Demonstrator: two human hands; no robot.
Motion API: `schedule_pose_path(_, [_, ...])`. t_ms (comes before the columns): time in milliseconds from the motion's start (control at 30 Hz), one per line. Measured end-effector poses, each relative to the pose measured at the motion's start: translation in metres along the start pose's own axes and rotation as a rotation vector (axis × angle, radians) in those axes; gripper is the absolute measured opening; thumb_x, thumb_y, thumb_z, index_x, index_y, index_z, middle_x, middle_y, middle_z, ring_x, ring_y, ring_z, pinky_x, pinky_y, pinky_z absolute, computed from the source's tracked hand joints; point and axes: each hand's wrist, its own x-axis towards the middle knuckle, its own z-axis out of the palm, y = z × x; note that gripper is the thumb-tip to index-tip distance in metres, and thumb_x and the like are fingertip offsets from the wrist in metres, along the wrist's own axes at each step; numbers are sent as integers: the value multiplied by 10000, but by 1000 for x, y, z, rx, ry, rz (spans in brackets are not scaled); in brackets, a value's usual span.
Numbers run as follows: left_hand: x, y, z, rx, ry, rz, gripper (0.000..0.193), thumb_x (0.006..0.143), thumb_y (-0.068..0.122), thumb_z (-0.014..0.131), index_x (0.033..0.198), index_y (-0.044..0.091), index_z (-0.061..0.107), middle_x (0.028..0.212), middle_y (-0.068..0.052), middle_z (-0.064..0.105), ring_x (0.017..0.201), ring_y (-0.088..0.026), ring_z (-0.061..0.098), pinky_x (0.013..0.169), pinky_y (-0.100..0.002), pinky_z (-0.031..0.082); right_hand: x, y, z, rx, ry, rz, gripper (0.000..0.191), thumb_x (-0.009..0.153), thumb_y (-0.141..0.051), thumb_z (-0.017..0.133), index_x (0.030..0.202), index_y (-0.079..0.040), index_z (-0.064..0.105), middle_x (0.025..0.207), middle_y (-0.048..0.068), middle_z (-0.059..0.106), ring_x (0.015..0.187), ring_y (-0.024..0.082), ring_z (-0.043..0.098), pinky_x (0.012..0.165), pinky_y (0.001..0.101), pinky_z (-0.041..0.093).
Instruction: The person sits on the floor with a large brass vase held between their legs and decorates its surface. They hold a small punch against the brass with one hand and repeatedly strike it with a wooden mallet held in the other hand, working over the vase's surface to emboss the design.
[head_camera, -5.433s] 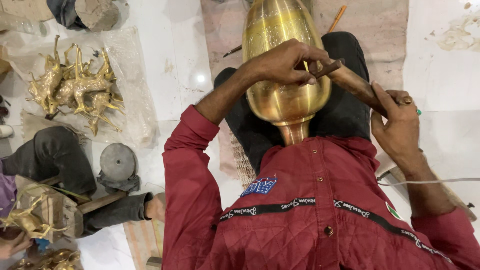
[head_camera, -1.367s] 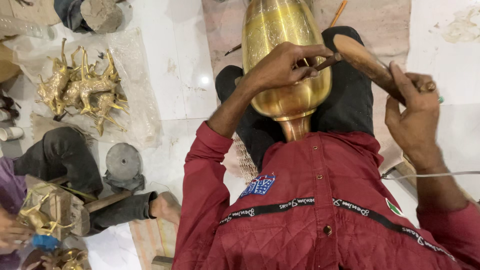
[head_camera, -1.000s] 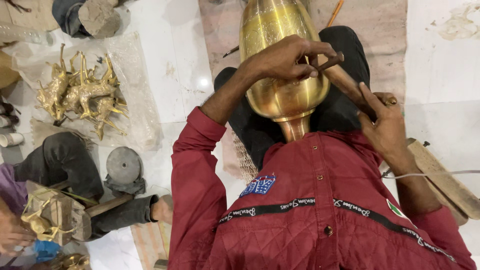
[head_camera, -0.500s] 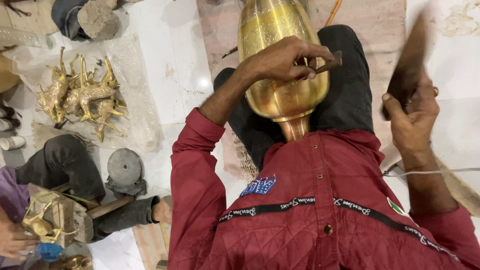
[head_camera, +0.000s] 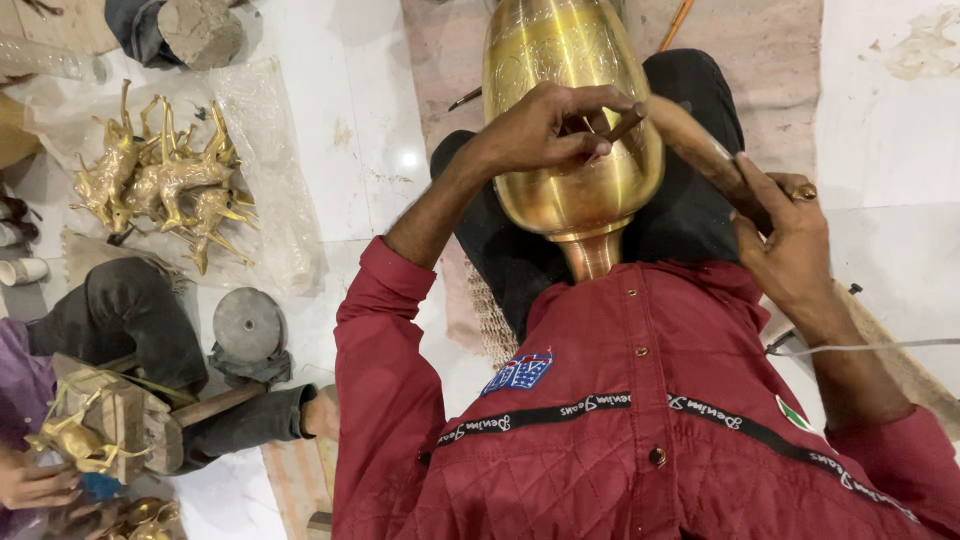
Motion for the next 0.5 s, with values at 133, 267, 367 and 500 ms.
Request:
schedule_pose_path(133, [-2, -1, -1, 49, 6, -18, 477, 977, 134, 762, 1426, 150, 601, 929, -41, 811, 786, -137, 794, 756, -324, 651, 10, -4, 1, -169, -26, -87, 642, 887, 46, 676, 1513, -86, 623, 1260, 216, 662, 1164, 373, 610, 1027, 458, 508])
schedule_pose_path(267, [-2, 2, -10, 98, 21, 58, 485, 942, 111, 762, 1407, 148, 631, 941, -70, 803, 807, -164, 795, 766, -346, 630, 21, -7, -6, -252, -45, -116, 631, 882, 41, 691, 1497, -96, 641, 1225, 209, 675, 1107, 369, 611, 973, 463, 509])
schedule_pose_path(367, [-1, 4, -15, 121, 23, 54, 492, 929, 89, 735, 1406, 148, 634, 936, -65, 802, 801, -165, 794, 764, -342, 630, 29, -9, -15, -320, -4, -143, 604, 914, 37, 702, 1497, -113, 649, 1215, 182, 682, 1113, 337, 614, 984, 437, 508])
schedule_pose_path(500, [2, 5, -11, 90, 8, -8, 449, 936, 108, 754, 1370, 142, 644, 912, -67, 805, 770, -164, 792, 727, -337, 621, 36, -12, -25, 52, 86, -98, 600, 982, -20, 724, 1558, -80, 563, 1233, 164, 643, 1103, 259, 587, 988, 390, 500])
